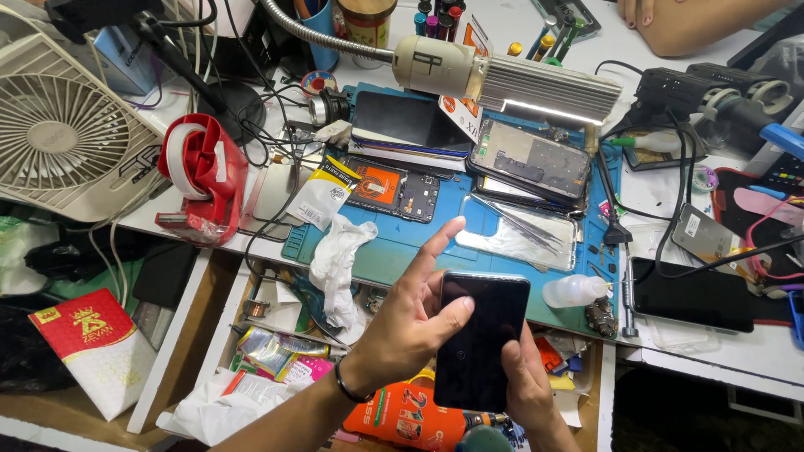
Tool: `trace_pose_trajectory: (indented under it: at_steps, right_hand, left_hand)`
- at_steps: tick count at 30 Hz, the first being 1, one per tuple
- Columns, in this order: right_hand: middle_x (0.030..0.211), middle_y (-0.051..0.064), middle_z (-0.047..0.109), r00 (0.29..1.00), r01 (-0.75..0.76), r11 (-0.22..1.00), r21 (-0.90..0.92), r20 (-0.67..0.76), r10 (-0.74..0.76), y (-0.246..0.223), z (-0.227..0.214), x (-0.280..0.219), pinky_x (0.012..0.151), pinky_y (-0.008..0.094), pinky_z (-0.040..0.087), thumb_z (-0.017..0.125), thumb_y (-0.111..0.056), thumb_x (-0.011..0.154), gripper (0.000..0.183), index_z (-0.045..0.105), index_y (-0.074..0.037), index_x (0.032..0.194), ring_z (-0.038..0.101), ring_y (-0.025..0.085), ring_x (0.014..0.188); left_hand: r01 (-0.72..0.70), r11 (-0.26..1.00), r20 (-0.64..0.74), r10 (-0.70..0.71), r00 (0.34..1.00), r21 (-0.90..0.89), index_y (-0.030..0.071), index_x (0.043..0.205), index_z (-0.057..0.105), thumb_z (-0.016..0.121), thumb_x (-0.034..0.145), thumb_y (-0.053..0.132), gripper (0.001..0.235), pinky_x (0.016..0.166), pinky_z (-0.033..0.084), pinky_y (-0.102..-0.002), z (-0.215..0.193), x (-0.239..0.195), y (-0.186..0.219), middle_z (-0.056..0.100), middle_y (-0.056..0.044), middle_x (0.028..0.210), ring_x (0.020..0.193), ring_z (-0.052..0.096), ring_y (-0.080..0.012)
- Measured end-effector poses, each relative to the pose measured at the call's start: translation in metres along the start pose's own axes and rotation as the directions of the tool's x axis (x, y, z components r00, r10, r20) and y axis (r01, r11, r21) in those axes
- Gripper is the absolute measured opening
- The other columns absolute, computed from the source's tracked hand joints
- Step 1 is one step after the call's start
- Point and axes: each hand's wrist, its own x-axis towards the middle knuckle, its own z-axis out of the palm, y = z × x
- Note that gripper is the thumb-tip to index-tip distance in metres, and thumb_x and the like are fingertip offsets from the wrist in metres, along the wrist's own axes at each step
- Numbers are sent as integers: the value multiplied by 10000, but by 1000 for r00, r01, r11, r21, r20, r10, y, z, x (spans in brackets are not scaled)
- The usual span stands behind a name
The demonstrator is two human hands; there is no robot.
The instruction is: The person holds a smartphone, rotates it to inspect the edges, and wipes the screen and body with a white cloth. The person briefly powers on the device to show the lock screen, then continues wiping the screen and edges.
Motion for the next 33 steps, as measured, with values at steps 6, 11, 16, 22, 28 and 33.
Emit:
trace_pose_trajectory:
  at_steps: [6, 11, 16, 22, 28, 33]
  right_hand:
    - [1374, 255, 666, 994, -91, 994, -62, 51, 94, -2, -27, 4, 1014, 477, 548, 788, -431, 850, 802, 490, 52, 1416, 642, 355, 1256]
    - [1151, 195, 772, 988, -147, 957, -251, 0, 152, -36, 1, 20, 832, 411, 619, 721, -463, 839, 671, 654, 51, 1264, 740, 284, 1027]
    - [1049, 157, 756, 986, -160, 930, -331, -88, 138, -34, 12, 21, 785, 391, 608, 636, -398, 905, 508, 702, 37, 1159, 722, 257, 938]
    - [1430, 239, 587, 995, -39, 992, -119, 83, 49, -32, 18, 14, 1068, 478, 508, 613, -52, 947, 1047, -121, -337, 1637, 629, 281, 1248]
    - [1522, 179, 591, 974, -159, 923, -350, 100, 205, -26, -5, 16, 1191, 395, 418, 695, -57, 899, 517, 611, -53, 1410, 515, 255, 1455]
    - [1577, 76, 556, 939, -280, 869, -409, 71, 336, -35, 4, 22, 1234, 368, 306, 689, -177, 876, 648, 522, -96, 1498, 445, 175, 1501]
  left_hand:
    - [-33, 996, 63, 28, 998, 80, 286, 1649, -18, 567, 981, 106, 906, 510, 576, -228, 2, -20, 10, 728, -141, 1061, 697, 635, -128]
    - [20, 978, -28, -15, 1000, 206, 290, 1641, -90, 608, 947, 148, 994, 368, 290, -163, 5, -24, 12, 745, -35, 949, 464, 273, -31]
    - [27, 988, -77, -15, 997, 154, 286, 1635, -158, 598, 952, 160, 1027, 385, 348, -186, 5, -19, 6, 708, -32, 822, 530, 450, -39]
    - [26, 999, -88, -29, 996, -32, 297, 1637, -194, 597, 933, 27, 1093, 506, 442, -228, -8, -3, -10, 500, 0, 688, 553, 436, -62]
    - [158, 981, 33, -155, 987, -116, 387, 1601, -270, 570, 964, 9, 1120, 512, 468, -253, -18, 4, -16, 582, -62, 728, 599, 525, -84]
    - [277, 960, 66, -279, 958, 46, 358, 1583, -331, 556, 941, 27, 1145, 530, 356, -247, -26, 8, -29, 488, 25, 648, 564, 435, -64]
